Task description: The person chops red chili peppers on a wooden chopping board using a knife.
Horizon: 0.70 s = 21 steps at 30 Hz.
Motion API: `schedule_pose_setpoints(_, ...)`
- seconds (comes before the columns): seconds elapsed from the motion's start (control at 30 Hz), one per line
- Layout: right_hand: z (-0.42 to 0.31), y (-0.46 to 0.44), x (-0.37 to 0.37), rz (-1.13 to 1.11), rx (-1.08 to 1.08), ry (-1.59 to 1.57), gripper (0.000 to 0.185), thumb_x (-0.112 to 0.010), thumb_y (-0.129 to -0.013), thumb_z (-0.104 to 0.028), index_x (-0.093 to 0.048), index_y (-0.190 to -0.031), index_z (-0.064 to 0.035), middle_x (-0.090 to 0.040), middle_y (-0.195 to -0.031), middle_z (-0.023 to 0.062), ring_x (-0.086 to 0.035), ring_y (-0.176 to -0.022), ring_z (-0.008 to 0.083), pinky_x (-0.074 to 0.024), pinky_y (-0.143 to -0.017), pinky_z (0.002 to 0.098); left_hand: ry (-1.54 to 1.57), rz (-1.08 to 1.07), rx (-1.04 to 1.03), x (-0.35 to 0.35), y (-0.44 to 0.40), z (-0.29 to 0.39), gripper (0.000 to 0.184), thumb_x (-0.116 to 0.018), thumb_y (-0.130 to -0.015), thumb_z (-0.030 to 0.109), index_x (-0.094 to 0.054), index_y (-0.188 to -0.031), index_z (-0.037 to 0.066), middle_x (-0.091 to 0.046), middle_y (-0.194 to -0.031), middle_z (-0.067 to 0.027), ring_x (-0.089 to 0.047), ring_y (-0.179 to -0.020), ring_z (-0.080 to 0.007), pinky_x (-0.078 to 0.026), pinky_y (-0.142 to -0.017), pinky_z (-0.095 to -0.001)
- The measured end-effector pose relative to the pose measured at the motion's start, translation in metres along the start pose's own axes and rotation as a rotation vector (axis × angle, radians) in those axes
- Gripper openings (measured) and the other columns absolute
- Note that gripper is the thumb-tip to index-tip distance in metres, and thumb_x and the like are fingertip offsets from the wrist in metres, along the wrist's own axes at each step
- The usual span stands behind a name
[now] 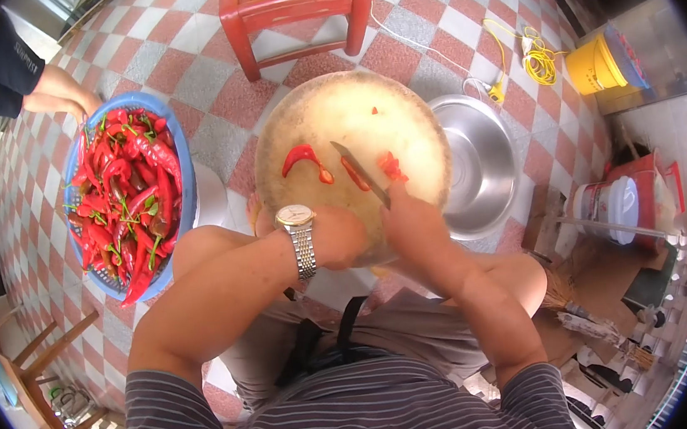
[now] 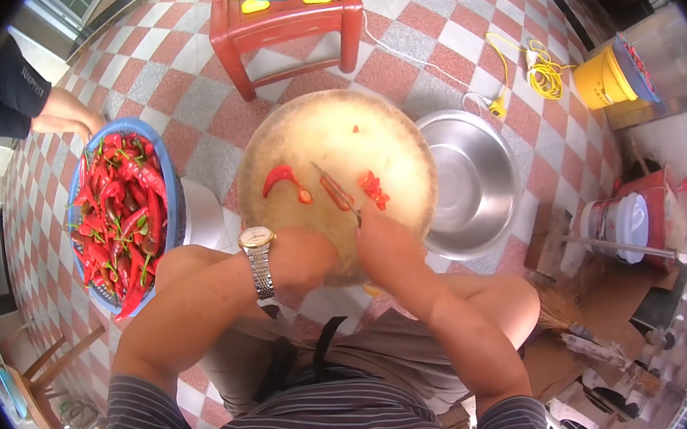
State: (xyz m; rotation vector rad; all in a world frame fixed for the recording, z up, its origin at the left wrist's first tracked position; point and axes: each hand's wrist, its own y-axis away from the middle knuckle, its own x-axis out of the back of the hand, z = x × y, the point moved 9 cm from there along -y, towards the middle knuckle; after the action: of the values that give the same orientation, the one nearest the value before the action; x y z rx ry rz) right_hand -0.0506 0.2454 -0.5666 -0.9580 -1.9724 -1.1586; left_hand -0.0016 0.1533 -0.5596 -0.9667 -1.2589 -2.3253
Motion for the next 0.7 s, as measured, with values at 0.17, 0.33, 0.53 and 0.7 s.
schedule_pose_setpoints(0.17, 0.017, 0.001, -0.017, 0.073, 0.021, -0.095, 0.023, -0.06, -0.101, -0.023, -0.054, -0.111, -0.0029, -0.072, -0.093, 0.0273, -0.07, -0.092, 0.0473, -0.0541, -0.082, 0.0575, 0.115, 0.193, -0.098, 0.039, 0.017, -0.001, 0.018, -0.073, -0.078, 0.018, -0.079, -0.092, 0.009, -0.076, -0.089, -0.0123, -0.075, -0.088, -0.0344, -0.059, -0.076, -0.0457)
schedule_pose_setpoints(0.33, 0.006, 0.024, 0.016, 0.135, 0.09, -0.213, 0.026, -0.061, -0.1, -0.024, -0.055, -0.114, -0.0027, -0.071, -0.094, 0.0291, -0.069, -0.091, 0.0496, -0.0541, -0.081, 0.0578, -0.018, 0.184, 0.133, 0.036, 0.002, -0.049, 0.018, -0.071, -0.081, 0.021, -0.078, -0.095, 0.012, -0.076, -0.089, -0.0123, -0.073, -0.085, -0.0357, -0.058, -0.076, -0.0467)
schedule_pose_setpoints(0.53, 0.035, 0.05, 0.05, 0.215, -0.014, -0.313, 0.029, -0.064, -0.098, -0.024, -0.056, -0.117, -0.0031, -0.071, -0.095, 0.0309, -0.067, -0.092, 0.0529, -0.0525, -0.081, 0.0588, -0.025, 0.736, 0.074, 0.054, -0.015, -0.08, 0.018, -0.065, -0.082, 0.008, -0.076, -0.096, 0.013, -0.072, -0.098, -0.0094, -0.069, -0.097, -0.0319, -0.056, -0.084, -0.0439)
schedule_pose_setpoints(0.7, 0.06, 0.068, 0.028, 0.231, -0.034, -0.331, 0.027, -0.066, -0.097, -0.023, -0.057, -0.113, -0.0026, -0.071, -0.094, 0.0315, -0.067, -0.092, 0.054, -0.0521, -0.079, 0.0585, -0.003, 0.755, -0.011, 0.043, -0.034, -0.085, 0.024, -0.066, -0.082, 0.004, -0.075, -0.102, 0.014, -0.069, -0.109, -0.0063, -0.066, -0.106, -0.03, -0.054, -0.089, -0.0433)
